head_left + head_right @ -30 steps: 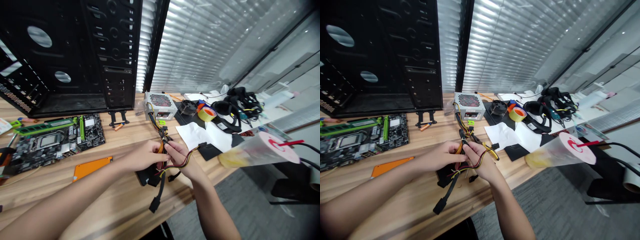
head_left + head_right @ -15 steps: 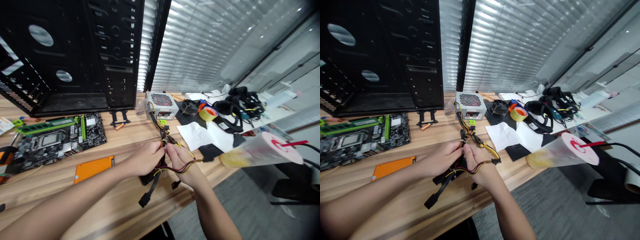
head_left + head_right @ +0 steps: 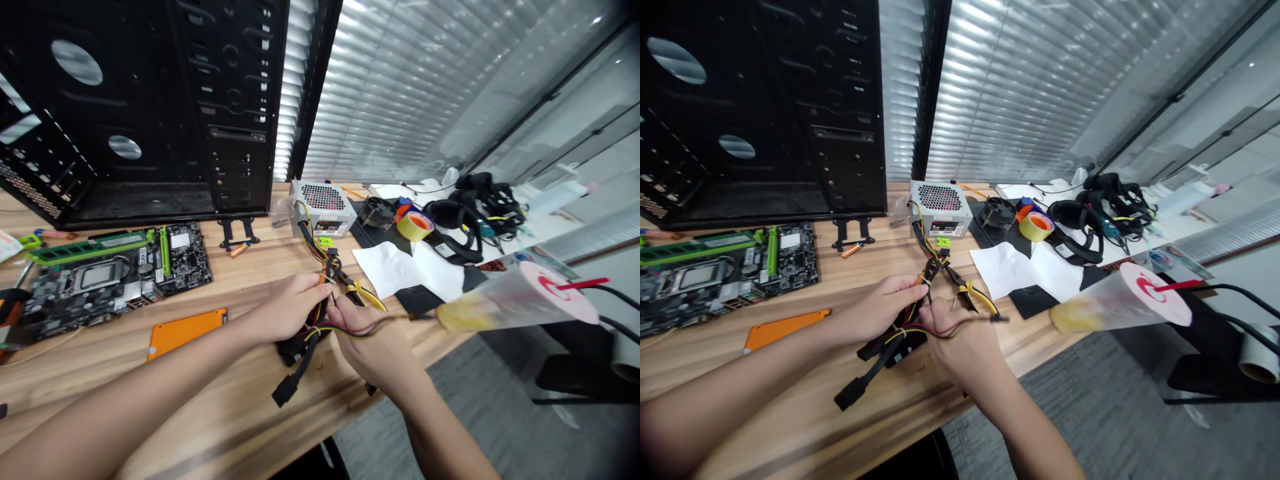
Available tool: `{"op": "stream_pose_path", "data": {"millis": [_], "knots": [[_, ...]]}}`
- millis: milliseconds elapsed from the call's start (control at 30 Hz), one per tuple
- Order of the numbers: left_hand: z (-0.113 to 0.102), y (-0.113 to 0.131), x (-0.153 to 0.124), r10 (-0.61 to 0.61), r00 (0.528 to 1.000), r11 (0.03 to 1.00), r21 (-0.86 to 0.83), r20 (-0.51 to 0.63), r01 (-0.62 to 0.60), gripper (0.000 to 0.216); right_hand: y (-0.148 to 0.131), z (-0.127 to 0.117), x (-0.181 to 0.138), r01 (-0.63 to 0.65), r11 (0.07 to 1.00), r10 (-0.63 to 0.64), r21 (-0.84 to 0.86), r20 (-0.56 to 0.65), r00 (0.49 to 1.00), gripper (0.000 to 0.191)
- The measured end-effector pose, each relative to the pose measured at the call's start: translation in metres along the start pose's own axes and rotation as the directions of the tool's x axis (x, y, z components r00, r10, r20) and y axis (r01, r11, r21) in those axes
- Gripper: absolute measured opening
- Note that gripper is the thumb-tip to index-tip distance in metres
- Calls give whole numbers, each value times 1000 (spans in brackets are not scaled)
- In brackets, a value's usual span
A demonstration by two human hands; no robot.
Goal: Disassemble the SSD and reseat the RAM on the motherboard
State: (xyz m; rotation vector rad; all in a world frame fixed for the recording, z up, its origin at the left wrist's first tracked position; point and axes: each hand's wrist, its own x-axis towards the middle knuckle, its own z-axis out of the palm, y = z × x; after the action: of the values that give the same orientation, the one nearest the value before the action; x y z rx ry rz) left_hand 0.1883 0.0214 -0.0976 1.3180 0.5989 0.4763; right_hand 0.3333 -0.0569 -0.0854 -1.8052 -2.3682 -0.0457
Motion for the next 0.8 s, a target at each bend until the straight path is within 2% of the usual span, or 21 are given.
{"op": "stream_pose_path", "data": {"millis": [100, 167, 233, 333, 400, 467, 600, 700, 800], "knots": [[1, 4, -1, -2, 1000, 993, -114, 14, 4, 27, 3, -2, -3, 64, 998, -65, -27, -52, 997, 34], [0, 5, -2, 9, 1000, 997, -74, 28, -7, 25, 5, -2, -3, 24, 998, -27, -60, -61, 998, 36], [-2, 5, -2, 21, 999, 999, 40, 29, -22, 23, 7, 0, 0, -37, 999, 35, -18, -69, 997, 34], [-4, 1, 1, 25, 999, 993, 110, 37, -29, 20, 8, 9, 4, -131, 951, 163, 279, -94, 982, 26], [-4, -2, 3, 25, 998, 998, 50, 58, -28, 17, 8, 19, 6, -156, 859, 242, 488, -117, 963, 30], [-3, -3, 4, 21, 998, 1000, -20, 61, -20, 15, 7, 28, 6, -137, 785, 302, 604, -180, 936, 30], [0, 5, 1, -36, 999, 998, -51, 9, 36, 12, 0, 32, 3, -35, 751, 313, 660, -309, 898, 25], [4, 13, -3, -94, 993, 995, -49, -70, 91, 10, -8, 27, 2, -8, 734, 320, 679, -336, 886, 22], [4, 15, -4, -132, 984, 991, -42, -117, 128, 15, -13, 22, 3, -4, 756, 317, 654, -360, 877, 19]]}}
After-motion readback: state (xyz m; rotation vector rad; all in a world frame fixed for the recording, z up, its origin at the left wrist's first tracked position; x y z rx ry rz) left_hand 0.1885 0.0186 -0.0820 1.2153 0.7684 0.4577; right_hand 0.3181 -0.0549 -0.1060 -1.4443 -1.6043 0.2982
